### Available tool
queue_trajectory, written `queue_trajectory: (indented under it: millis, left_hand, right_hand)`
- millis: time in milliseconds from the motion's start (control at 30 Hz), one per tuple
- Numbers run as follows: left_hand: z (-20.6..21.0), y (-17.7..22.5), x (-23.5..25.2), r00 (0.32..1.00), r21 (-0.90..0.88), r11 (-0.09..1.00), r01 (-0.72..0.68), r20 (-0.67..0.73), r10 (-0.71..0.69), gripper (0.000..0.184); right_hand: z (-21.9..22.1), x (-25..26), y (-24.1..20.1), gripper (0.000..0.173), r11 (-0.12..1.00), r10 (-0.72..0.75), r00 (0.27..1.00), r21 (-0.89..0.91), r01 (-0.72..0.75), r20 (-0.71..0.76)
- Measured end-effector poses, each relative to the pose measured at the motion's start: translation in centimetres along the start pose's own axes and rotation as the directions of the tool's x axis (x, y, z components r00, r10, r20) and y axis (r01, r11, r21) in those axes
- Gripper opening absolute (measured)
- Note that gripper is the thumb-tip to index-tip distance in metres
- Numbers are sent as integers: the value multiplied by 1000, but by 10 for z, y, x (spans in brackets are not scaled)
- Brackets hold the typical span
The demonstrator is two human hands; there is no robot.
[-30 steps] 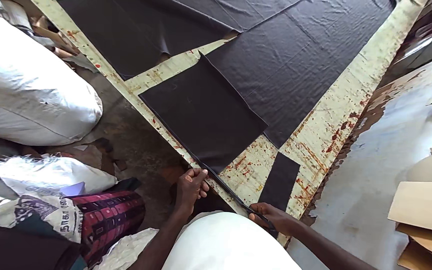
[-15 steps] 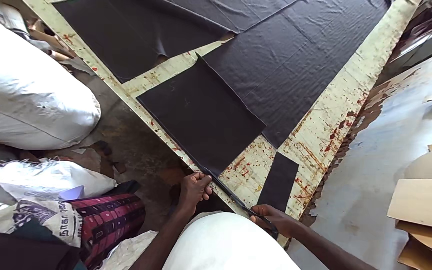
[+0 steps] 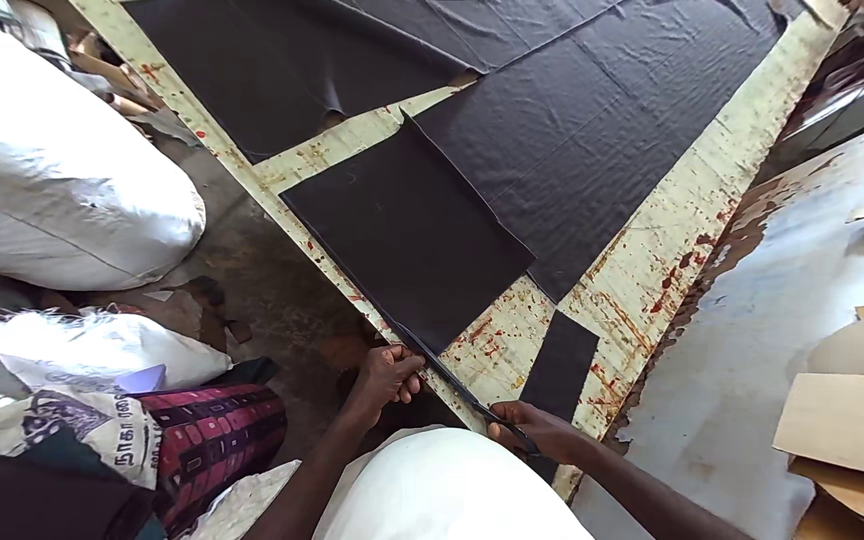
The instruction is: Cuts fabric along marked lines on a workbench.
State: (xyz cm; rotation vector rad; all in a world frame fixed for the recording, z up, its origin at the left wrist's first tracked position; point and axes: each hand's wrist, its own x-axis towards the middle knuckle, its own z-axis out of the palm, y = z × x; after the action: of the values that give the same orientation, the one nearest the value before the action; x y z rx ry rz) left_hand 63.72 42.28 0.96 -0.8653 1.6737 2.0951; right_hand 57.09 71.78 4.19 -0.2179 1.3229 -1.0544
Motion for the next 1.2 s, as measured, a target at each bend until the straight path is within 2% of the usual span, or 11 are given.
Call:
queue_trajectory:
  millis: [333,467,767,1000,1200]
  left_hand:
    - [-3,-6,3,998,-6,999,-40,41,40,19]
    - [-6,-8,6,995,16,998,-54,80,52,19]
    - [-13,-10,9,989,12,999,-51,139,49,17]
    - [-13,-21,12,982,-20,994,-110,155,112,17]
    - [-13,-25,15,981,31,991,-133,144,127,18]
  right_hand:
    - [5,9,2,45,999,-13,996,-39,10,-89]
    - [4,10,1,46,997,-25,997,-68,21,-70]
    - [5,29,-31,53,999,3,1000,-39,-3,-13]
    - [8,33,-25,50,999,-9,995,-52,4,-100]
    - [10,33,-27,50,998,-20,996,-66,14,-87]
